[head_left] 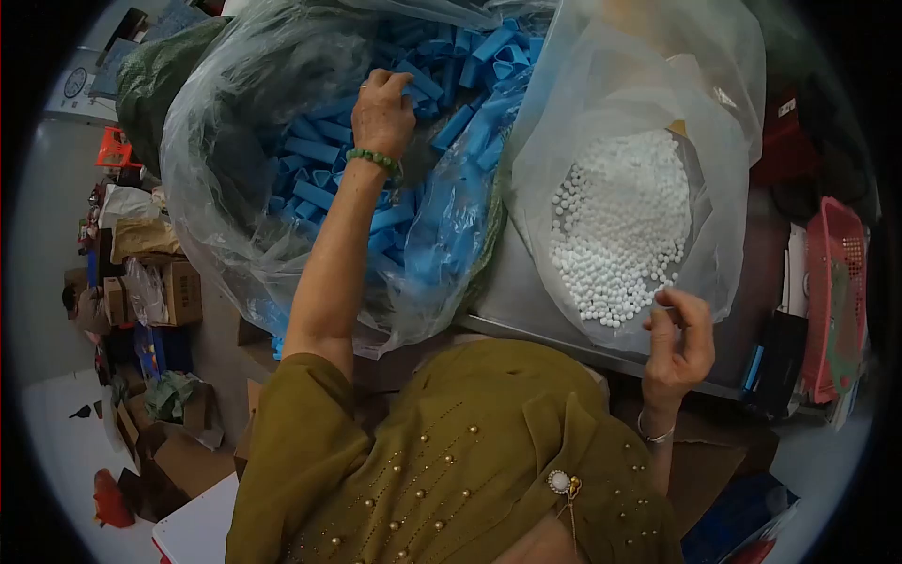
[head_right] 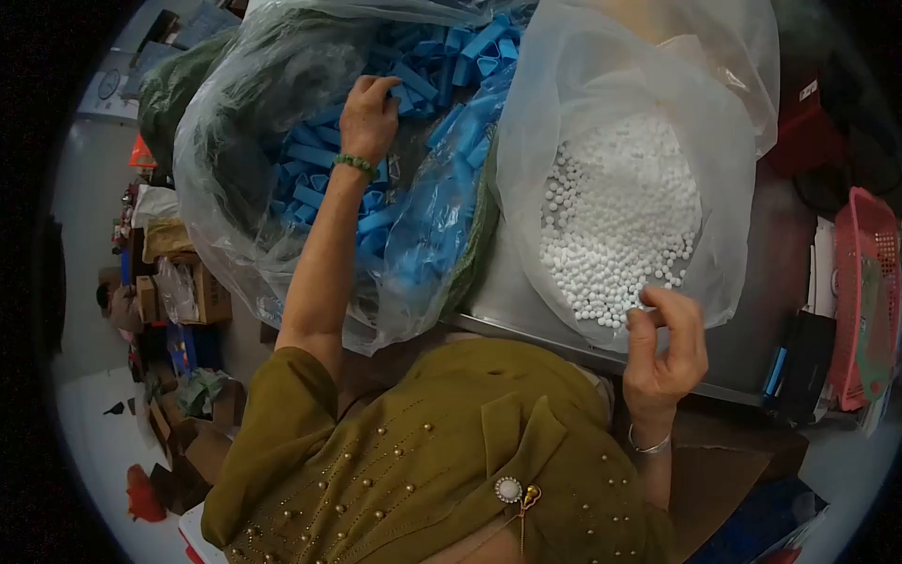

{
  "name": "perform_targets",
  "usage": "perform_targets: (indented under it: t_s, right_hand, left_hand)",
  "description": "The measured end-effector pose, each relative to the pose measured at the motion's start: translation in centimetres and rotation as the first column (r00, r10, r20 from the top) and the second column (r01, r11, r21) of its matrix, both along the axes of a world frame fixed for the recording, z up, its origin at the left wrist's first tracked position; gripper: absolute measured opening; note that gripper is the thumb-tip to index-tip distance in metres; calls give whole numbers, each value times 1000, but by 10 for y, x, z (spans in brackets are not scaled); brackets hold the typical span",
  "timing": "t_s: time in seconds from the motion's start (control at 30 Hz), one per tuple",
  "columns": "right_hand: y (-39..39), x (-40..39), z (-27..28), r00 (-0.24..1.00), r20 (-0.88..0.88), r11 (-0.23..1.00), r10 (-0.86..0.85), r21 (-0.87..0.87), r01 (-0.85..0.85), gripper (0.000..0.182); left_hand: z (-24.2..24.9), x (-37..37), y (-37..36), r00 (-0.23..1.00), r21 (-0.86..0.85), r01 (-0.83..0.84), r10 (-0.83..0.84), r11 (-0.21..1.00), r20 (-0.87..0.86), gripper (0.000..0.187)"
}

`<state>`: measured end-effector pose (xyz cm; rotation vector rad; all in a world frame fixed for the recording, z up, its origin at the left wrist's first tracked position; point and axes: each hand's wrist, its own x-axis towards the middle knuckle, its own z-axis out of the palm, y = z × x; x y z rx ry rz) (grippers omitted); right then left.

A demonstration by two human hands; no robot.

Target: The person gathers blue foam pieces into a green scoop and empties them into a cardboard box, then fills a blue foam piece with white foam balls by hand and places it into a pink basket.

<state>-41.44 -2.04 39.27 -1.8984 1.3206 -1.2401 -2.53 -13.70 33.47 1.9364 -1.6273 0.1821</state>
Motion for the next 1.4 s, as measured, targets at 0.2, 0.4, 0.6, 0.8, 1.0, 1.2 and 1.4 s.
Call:
perform_targets:
  t_s: [0.2, 0.4, 0.6, 0.8, 1.0, 1.2, 1.4]
  right_hand:
    - [1, 19, -8, 995, -35, 994, 94, 59, -91, 15]
    - [5, 15, -19, 992, -27, 972, 123, 206, -115, 12]
    - [-10, 21, -11, 993, 22, 959, 113, 261, -114, 22]
    - [-22, 28, -11, 935, 28, 925, 353, 137, -353, 28]
    - [-16, -2, -34, 953, -117, 901, 279, 374, -218, 29]
    - [-21, -22, -44, 808, -577, 983, 117, 184, -11, 10]
    - [-25, -23, -76, 689, -715, 990, 116, 139, -22, 8]
  left_hand:
    - [-28, 18, -55, 818, 122, -35, -42, 992, 573, 40]
    - [-7, 21, -41, 862, 271, -92, -60, 958, 504, 34]
    - [77, -65, 63, 889, -101, 449, -432, 888, 153, 31]
    - [57, -160, 115, 624, 17, 777, -774, 629, 108, 39]
    - [16, -204, 99, 542, -68, 824, -818, 562, -191, 60]
    - [-1, -210, 88, 763, 347, 647, -570, 680, -306, 57]
    - [-30, -216, 88, 798, 474, 600, -522, 644, -301, 50]
